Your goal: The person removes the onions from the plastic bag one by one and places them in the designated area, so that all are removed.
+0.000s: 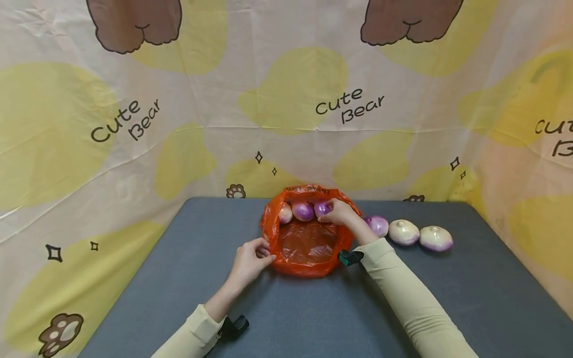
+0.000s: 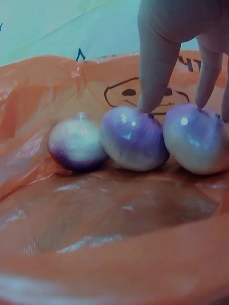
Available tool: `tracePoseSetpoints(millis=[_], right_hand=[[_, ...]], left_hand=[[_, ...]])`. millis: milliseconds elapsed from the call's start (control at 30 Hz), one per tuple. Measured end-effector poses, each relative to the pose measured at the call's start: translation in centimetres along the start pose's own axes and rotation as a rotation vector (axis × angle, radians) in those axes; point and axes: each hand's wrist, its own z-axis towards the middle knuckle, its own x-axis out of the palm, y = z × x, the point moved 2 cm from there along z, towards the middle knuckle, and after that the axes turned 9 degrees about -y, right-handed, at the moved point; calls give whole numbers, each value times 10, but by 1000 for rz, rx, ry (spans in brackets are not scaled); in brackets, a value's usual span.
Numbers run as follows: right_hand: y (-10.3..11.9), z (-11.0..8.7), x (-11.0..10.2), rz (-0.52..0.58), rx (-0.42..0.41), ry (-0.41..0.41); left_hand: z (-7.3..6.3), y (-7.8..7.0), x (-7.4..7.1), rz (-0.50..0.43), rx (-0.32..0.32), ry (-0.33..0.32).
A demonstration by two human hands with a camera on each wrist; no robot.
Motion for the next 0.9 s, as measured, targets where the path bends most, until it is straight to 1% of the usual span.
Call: tracePoseSetpoints(millis=[167, 267, 333, 467, 633, 800, 900], right_hand=[[7, 0, -8, -2, 5, 45], [13, 3, -11, -31, -21, 70], [16, 5, -11, -46, -26, 69], [14, 9, -8, -56, 11, 24], [2, 10, 3, -47, 71, -34], [-4, 10, 12, -5, 83, -69], [-5, 10, 13, 0, 83, -92]], left_hand=[[0, 1, 1, 5, 5, 1], [0, 0, 1, 10, 8, 4], [0, 0, 2, 10, 11, 4], [0, -1, 2, 5, 18, 7], [0, 0, 3, 0, 12, 8], [0, 0, 2, -4, 10, 4], [0, 0, 2, -4, 9, 3]])
